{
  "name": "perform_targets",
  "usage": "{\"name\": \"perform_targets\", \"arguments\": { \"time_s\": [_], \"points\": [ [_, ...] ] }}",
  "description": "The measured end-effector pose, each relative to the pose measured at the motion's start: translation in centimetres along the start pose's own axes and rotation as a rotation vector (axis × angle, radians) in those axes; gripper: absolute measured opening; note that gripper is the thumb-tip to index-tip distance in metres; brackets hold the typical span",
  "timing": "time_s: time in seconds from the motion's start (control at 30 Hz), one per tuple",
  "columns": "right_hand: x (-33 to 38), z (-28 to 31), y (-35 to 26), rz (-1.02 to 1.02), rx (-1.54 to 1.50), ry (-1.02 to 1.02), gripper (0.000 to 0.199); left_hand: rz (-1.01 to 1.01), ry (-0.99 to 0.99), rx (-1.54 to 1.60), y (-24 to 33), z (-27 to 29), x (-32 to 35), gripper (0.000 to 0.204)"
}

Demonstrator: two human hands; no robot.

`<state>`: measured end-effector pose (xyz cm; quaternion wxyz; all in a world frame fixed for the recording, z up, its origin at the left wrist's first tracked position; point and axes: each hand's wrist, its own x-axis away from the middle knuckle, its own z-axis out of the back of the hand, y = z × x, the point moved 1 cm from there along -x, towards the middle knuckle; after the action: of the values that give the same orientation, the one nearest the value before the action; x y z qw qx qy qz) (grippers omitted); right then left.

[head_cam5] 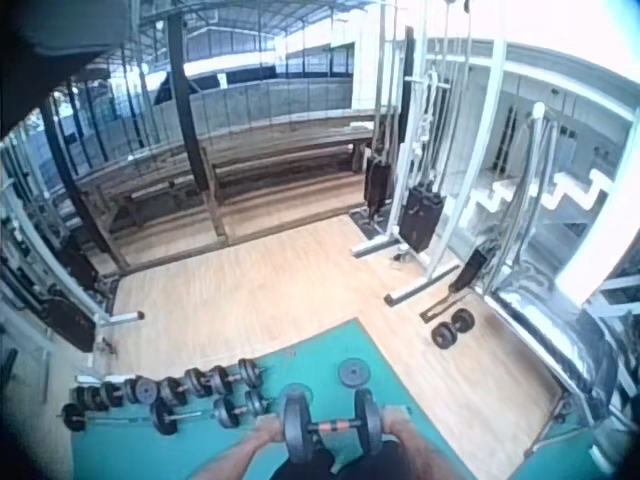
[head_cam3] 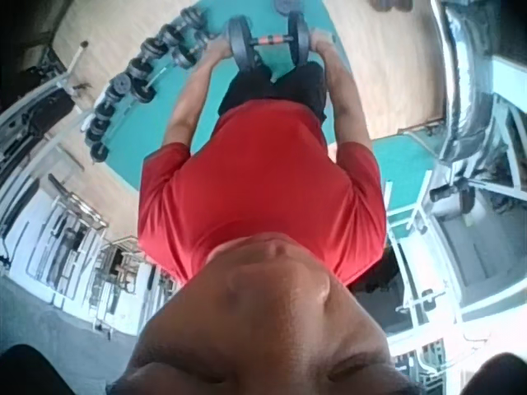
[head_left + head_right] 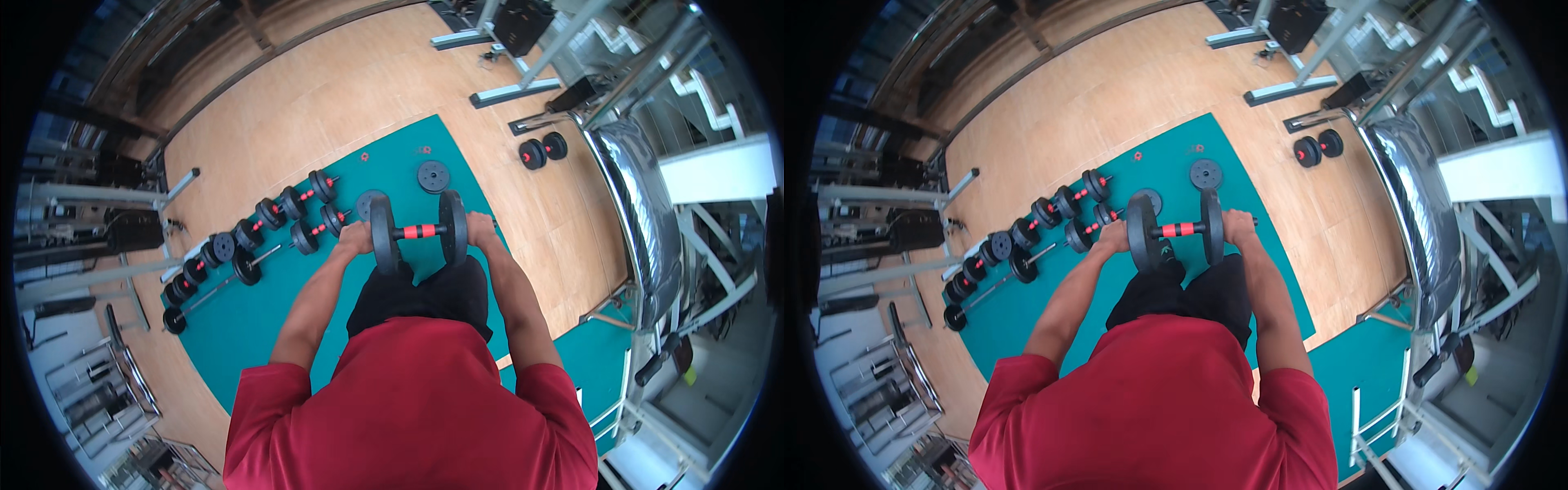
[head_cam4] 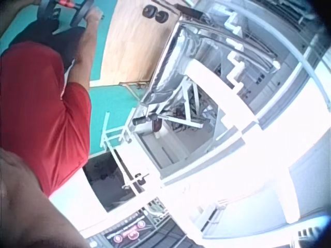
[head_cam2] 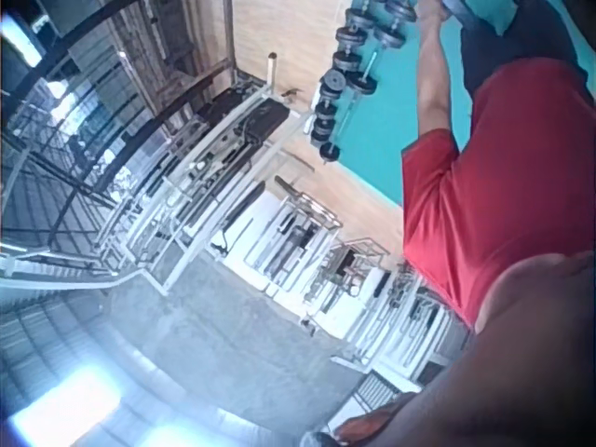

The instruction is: The person assembles a dumbbell by sliding weight plates onto a bar and twisting red collars onto the ends to secure them. They add multiple plates to each side of the bar while kneeling on a gym mat.

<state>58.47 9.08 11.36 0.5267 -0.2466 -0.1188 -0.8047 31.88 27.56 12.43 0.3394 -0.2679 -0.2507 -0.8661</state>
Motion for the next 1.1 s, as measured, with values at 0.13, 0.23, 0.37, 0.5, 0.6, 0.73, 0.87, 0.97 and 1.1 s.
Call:
{"name": "perform_targets", "arguments": {
  "time_s": [0.13,0.23,0.37,0.5,0.6,0.73,0.87,0.97,1.1],
  "points": [
    [-2.8,2.6,-0.5,0.189,0.044,-0.085,0.019,0.174,0.019,0.082,-0.8,-4.5,1.1,0.034],
    [-4.0,2.2,-0.5,0.328,0.092,-0.104,0.018,0.282,0.028,0.17,0.2,-7.4,2.3,0.034],
    [-5.1,0.2,2.4,0.447,0.107,-0.121,0.017,0.383,-0.018,0.288,5.1,-8.0,3.4,0.035],
    [-6.6,-2.5,4.8,0.491,0.171,-0.169,0.018,0.428,-0.024,0.341,6.2,-15.9,1.3,0.04],
    [-7.4,-4.1,6.9,0.491,0.233,-0.248,0.019,0.418,-0.078,0.373,8.2,-19.5,-0.6,0.042],
    [-11.8,-9.1,8.2,0.504,0.26,-0.284,0.019,0.423,-0.108,0.459,8.0,-20.5,-4.2,0.045],
    [-18.3,-15.6,8.4,0.519,0.254,-0.289,0.018,0.43,-0.126,0.448,6.6,-25.4,-9.9,0.051],
    [-23.3,-20.8,7.1,0.506,0.234,-0.256,0.018,0.463,-0.119,0.446,2.4,-29.8,-15.5,0.052],
    [-32.1,-29.2,4.8,0.587,0.316,-0.224,0.02,0.472,-0.045,0.466,-3.8,-39.7,-24.2,0.052]
  ]
}}
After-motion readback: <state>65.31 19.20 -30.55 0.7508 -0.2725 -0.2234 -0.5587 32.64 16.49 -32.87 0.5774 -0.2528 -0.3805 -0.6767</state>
